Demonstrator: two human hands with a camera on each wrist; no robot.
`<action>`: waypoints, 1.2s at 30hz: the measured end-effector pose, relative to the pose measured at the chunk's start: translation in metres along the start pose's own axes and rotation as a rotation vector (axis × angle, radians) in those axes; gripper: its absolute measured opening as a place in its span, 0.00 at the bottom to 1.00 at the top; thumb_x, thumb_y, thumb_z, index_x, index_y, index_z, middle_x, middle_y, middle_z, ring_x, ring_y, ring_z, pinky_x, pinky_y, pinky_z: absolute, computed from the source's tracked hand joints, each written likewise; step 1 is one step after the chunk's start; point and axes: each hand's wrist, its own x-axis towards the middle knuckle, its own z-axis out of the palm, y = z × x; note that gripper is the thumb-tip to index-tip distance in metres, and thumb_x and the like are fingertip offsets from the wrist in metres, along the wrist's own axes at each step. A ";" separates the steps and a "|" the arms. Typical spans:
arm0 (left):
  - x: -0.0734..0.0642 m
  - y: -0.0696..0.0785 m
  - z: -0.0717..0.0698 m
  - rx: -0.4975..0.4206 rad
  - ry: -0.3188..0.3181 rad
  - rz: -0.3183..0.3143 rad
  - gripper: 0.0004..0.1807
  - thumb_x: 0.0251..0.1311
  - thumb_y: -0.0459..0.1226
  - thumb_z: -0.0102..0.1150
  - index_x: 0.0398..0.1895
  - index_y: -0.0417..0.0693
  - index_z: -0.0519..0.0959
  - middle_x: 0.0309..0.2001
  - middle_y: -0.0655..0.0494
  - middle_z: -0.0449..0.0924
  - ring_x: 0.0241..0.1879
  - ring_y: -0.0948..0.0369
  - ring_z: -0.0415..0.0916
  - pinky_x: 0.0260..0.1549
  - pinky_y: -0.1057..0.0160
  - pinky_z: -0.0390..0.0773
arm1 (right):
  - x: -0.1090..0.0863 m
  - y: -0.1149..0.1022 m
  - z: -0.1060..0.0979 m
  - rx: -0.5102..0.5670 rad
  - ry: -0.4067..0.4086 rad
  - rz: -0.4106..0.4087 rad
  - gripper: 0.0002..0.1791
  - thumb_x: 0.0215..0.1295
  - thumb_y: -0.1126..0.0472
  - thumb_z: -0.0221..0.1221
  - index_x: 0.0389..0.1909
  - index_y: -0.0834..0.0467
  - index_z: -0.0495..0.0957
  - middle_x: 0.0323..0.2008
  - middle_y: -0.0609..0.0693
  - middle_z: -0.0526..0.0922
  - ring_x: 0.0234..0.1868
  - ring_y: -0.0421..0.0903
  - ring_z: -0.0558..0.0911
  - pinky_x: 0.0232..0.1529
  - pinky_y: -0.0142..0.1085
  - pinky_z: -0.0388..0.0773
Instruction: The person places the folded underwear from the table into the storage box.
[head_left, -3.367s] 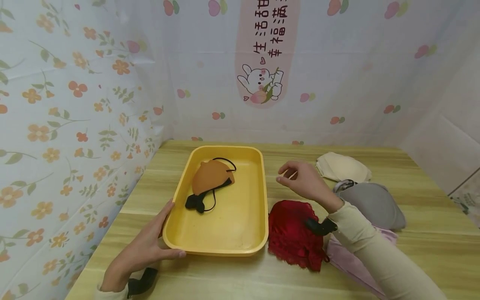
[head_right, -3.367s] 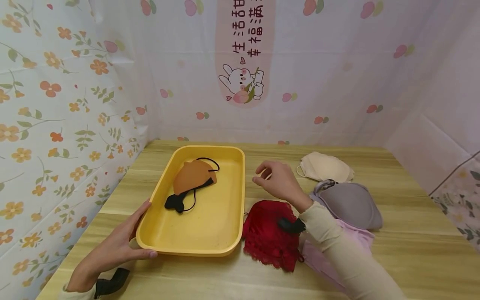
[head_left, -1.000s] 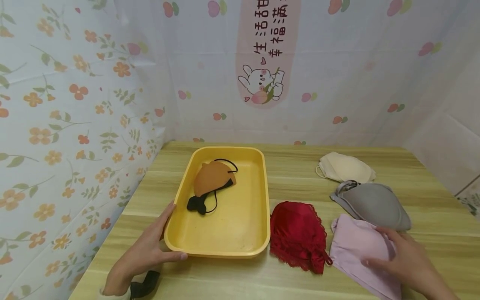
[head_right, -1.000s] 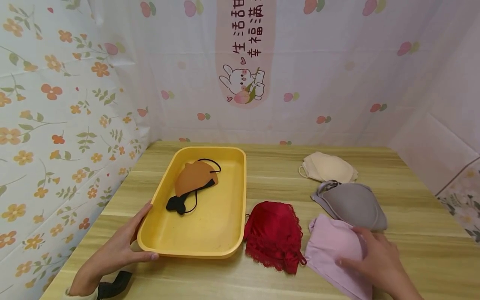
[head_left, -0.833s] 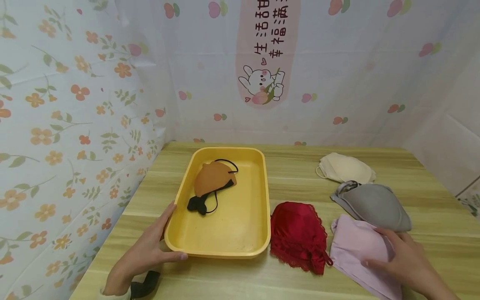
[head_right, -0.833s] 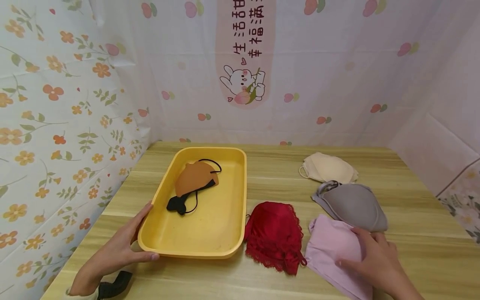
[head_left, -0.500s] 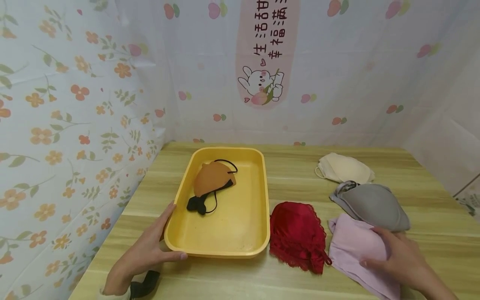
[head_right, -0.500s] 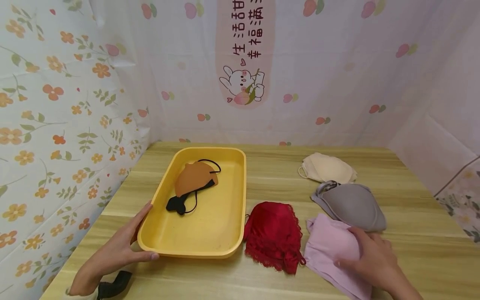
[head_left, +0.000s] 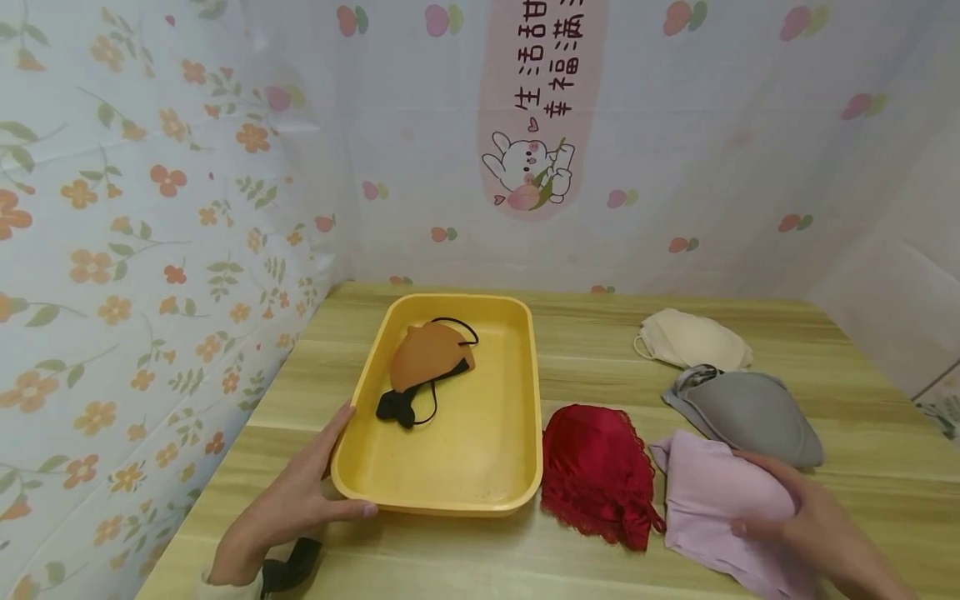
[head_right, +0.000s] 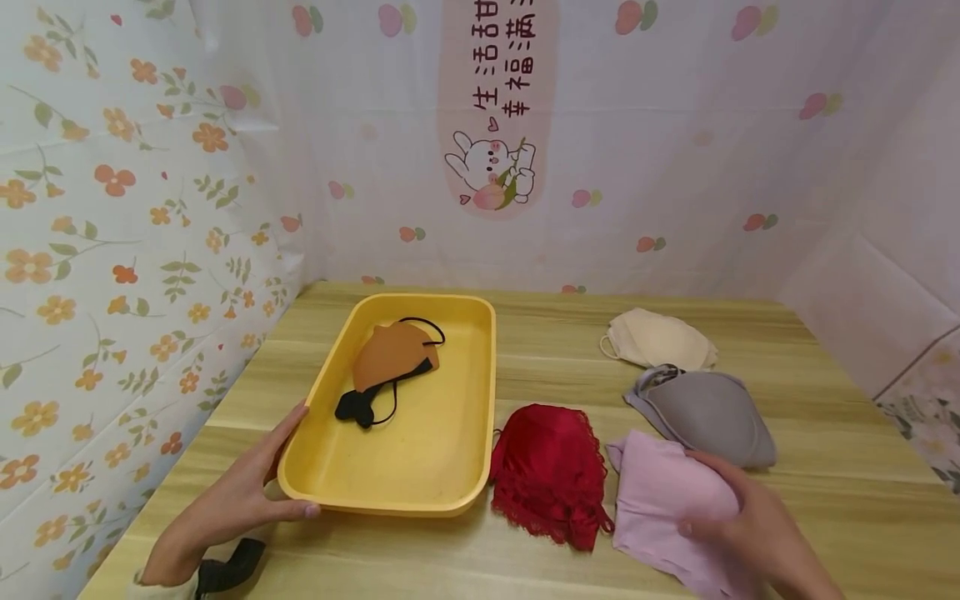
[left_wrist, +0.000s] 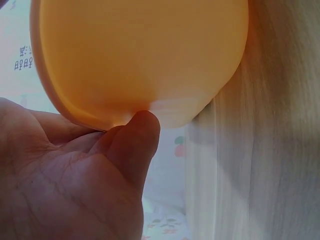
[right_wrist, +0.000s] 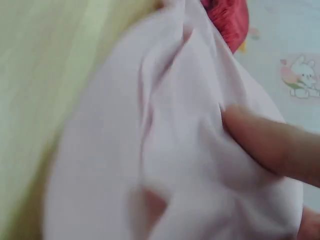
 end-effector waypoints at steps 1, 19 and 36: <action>0.000 0.000 0.000 -0.005 -0.002 0.000 0.69 0.44 0.48 0.81 0.82 0.45 0.42 0.80 0.35 0.46 0.75 0.37 0.53 0.59 0.89 0.49 | 0.000 -0.001 -0.002 0.052 -0.022 0.035 0.53 0.56 0.54 0.72 0.79 0.58 0.53 0.74 0.77 0.52 0.67 0.74 0.56 0.59 0.72 0.58; -0.001 0.004 -0.003 -0.007 -0.010 0.013 0.69 0.44 0.46 0.81 0.82 0.46 0.42 0.80 0.36 0.46 0.75 0.36 0.55 0.61 0.85 0.56 | -0.003 -0.006 -0.018 0.315 -0.055 0.256 0.47 0.62 0.47 0.69 0.72 0.20 0.49 0.77 0.69 0.37 0.65 0.63 0.56 0.43 0.30 0.74; -0.001 0.002 0.000 -0.005 -0.003 -0.004 0.69 0.44 0.47 0.81 0.82 0.46 0.41 0.79 0.36 0.49 0.73 0.38 0.59 0.61 0.82 0.59 | -0.002 -0.019 -0.028 0.814 -0.008 -0.134 0.38 0.68 0.77 0.54 0.70 0.38 0.69 0.54 0.30 0.73 0.44 0.35 0.80 0.37 0.37 0.84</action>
